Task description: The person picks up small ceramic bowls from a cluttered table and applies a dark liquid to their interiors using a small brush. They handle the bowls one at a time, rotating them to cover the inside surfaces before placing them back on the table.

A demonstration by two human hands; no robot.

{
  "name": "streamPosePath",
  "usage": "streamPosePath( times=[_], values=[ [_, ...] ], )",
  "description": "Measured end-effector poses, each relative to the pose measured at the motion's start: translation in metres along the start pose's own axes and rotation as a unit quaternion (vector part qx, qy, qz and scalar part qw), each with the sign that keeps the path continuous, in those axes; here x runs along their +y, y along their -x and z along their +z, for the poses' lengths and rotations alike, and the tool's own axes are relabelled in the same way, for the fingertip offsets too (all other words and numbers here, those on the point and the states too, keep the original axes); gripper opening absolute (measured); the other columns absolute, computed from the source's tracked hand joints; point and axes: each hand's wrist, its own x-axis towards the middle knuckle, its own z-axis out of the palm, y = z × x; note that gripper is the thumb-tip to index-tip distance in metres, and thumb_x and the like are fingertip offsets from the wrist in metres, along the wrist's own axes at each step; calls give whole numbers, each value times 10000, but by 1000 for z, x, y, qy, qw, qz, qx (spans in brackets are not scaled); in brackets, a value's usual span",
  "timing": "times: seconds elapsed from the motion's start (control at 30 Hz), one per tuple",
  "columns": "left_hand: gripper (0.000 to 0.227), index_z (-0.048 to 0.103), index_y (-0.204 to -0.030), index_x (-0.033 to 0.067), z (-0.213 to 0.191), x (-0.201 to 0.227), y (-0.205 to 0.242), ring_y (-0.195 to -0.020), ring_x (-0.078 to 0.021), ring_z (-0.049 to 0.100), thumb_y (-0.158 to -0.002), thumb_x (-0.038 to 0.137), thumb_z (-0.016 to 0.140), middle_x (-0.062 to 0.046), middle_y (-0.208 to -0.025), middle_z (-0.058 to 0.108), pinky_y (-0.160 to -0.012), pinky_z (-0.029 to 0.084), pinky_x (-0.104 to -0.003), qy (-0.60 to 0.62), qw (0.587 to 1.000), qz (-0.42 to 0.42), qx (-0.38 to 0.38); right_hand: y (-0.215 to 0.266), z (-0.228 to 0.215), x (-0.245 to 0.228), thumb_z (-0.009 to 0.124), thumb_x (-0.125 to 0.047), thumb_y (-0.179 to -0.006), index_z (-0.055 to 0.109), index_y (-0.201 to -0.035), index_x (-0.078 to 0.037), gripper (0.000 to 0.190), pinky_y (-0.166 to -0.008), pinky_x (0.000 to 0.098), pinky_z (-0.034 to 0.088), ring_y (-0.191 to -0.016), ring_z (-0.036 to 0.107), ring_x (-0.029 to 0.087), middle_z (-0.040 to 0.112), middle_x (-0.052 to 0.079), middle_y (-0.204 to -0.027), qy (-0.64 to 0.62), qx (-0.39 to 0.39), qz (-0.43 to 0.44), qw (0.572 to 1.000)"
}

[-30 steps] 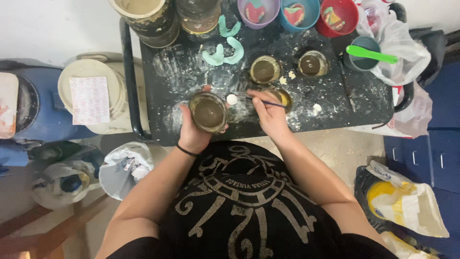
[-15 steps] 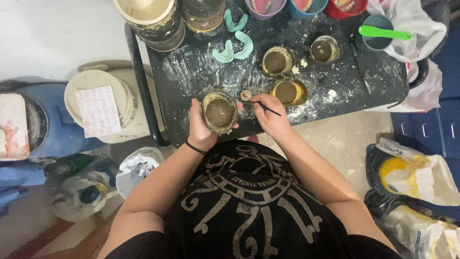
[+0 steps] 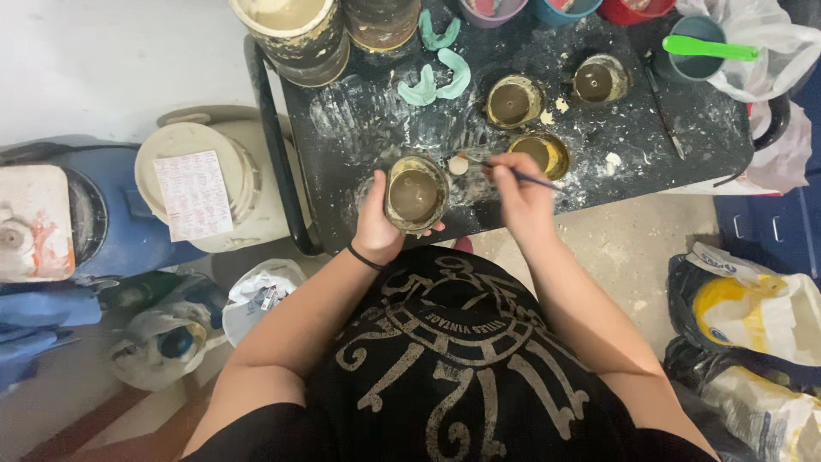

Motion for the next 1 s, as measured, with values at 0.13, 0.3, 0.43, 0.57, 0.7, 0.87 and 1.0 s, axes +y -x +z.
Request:
streamPosePath(
  times=[0.13,0.3,0.43,0.57,0.7,0.87,1.0],
  values=[
    [688,466,-1425,140,8,-7,2,-651,-586,690,-1008,687,428,-457,-1042,663,-396,630,-472,6,999,46,-1,5,2,-56,603,-194,-1047,734,-1032,-61,187,-844,331,504,-904,674,217,740,121,-909,-152,1,-25,988],
    [628,433,-1510,60,-43,-33,-29,-846,-452,762,-1088,525,437,-338,-1228,684,-601,703,-405,-48,996,79,-14,5,19,-60,652,-198,-1005,789,-996,-80,181,-875,407,508,-935,676,305,747,112,-900,-68,-112,-160,978],
    [640,451,-1516,24,-30,-28,-21,-1214,-368,670,-1110,519,435,-282,-1390,626,-981,599,-477,-78,992,91,-38,11,8,-72,612,-221,-1021,777,-968,-107,207,-816,342,524,-829,657,239,753,72,-861,-8,-118,-226,967],
    [596,475,-1486,8,-29,-26,-21,-1197,-363,685,-1126,477,404,-293,-1363,636,-949,614,-483,-108,986,112,-67,7,2,-46,657,-133,-1008,757,-996,-52,129,-774,422,564,-851,704,348,772,125,-941,-5,-60,-224,973],
    [548,506,-1462,17,-23,-31,-20,-1208,-362,679,-1138,443,386,-283,-1366,640,-943,619,-484,-88,988,121,-48,27,8,-50,643,-249,-1009,751,-907,-96,214,-773,427,563,-834,704,312,774,97,-917,-21,-98,-227,969],
    [553,482,-1468,-8,-22,-34,-23,-1147,-343,709,-1123,423,459,-272,-1312,666,-912,642,-481,-69,990,123,-1,18,-12,-51,598,-197,-1030,757,-961,-78,211,-710,374,566,-769,689,279,756,98,-885,57,-66,-243,966],
    [575,502,-1473,-4,5,-17,-10,-1187,-341,686,-1133,447,396,-274,-1310,669,-955,609,-498,-114,983,139,-35,27,-12,-78,592,-159,-1024,720,-913,-60,196,-692,443,602,-752,715,353,749,137,-840,-61,-172,-201,962]
  ],
)
